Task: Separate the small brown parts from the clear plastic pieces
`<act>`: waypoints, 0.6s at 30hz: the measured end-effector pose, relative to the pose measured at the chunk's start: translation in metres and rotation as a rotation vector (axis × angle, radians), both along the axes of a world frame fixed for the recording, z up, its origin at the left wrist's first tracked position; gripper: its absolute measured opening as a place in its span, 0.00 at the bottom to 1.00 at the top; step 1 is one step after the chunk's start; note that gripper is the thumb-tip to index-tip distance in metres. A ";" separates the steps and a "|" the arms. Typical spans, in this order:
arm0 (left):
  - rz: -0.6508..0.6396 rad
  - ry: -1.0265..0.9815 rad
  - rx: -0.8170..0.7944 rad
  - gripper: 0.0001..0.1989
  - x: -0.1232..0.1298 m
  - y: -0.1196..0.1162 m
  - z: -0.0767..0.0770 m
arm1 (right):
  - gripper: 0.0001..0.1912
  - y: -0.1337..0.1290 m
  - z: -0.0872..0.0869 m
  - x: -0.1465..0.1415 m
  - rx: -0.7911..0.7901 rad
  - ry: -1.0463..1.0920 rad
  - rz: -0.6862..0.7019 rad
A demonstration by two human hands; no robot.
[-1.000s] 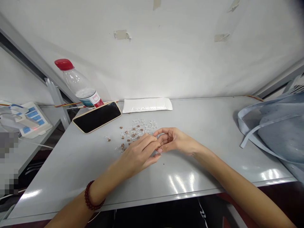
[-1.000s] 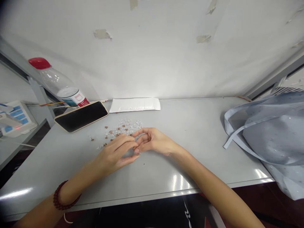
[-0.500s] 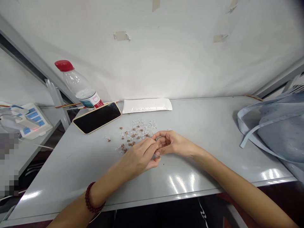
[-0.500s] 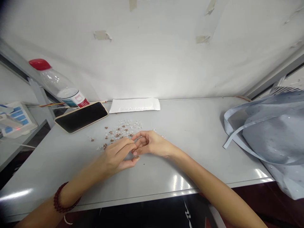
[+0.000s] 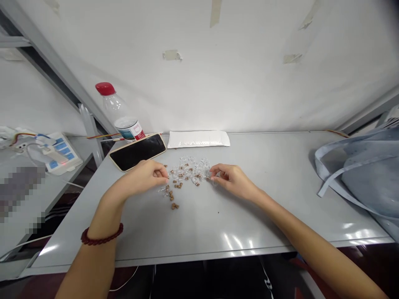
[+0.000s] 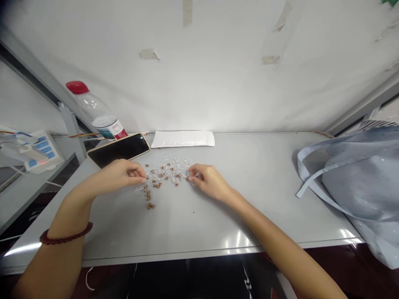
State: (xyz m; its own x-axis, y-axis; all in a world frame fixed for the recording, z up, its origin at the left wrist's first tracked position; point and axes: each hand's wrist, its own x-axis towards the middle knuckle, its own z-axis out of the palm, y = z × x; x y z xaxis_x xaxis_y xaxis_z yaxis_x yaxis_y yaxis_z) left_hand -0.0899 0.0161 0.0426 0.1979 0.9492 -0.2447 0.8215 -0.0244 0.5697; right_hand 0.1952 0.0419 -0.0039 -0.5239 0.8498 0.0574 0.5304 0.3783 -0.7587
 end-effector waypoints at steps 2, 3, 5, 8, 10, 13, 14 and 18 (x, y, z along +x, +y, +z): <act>-0.051 -0.003 -0.076 0.06 -0.002 -0.001 -0.003 | 0.08 0.002 0.001 0.000 0.063 -0.030 -0.010; -0.063 0.003 -0.081 0.06 -0.002 -0.001 -0.004 | 0.08 0.005 0.001 0.000 0.086 -0.037 -0.010; -0.073 0.028 -0.057 0.07 -0.004 -0.001 -0.005 | 0.08 0.011 0.001 0.001 0.127 -0.052 -0.001; -0.096 0.075 -0.046 0.09 -0.004 0.000 -0.009 | 0.08 0.025 0.001 -0.002 0.190 -0.096 0.047; -0.112 0.091 -0.061 0.09 -0.002 0.002 -0.013 | 0.08 0.033 0.001 -0.005 0.213 -0.119 0.082; -0.120 0.102 -0.063 0.08 0.003 0.004 -0.020 | 0.08 0.044 0.000 -0.012 0.216 -0.131 0.121; -0.122 0.102 -0.060 0.07 0.005 0.004 -0.022 | 0.08 0.046 -0.001 -0.014 0.217 -0.132 0.131; -0.116 0.094 -0.036 0.08 0.010 0.004 -0.021 | 0.07 0.050 -0.007 -0.016 0.215 -0.119 0.155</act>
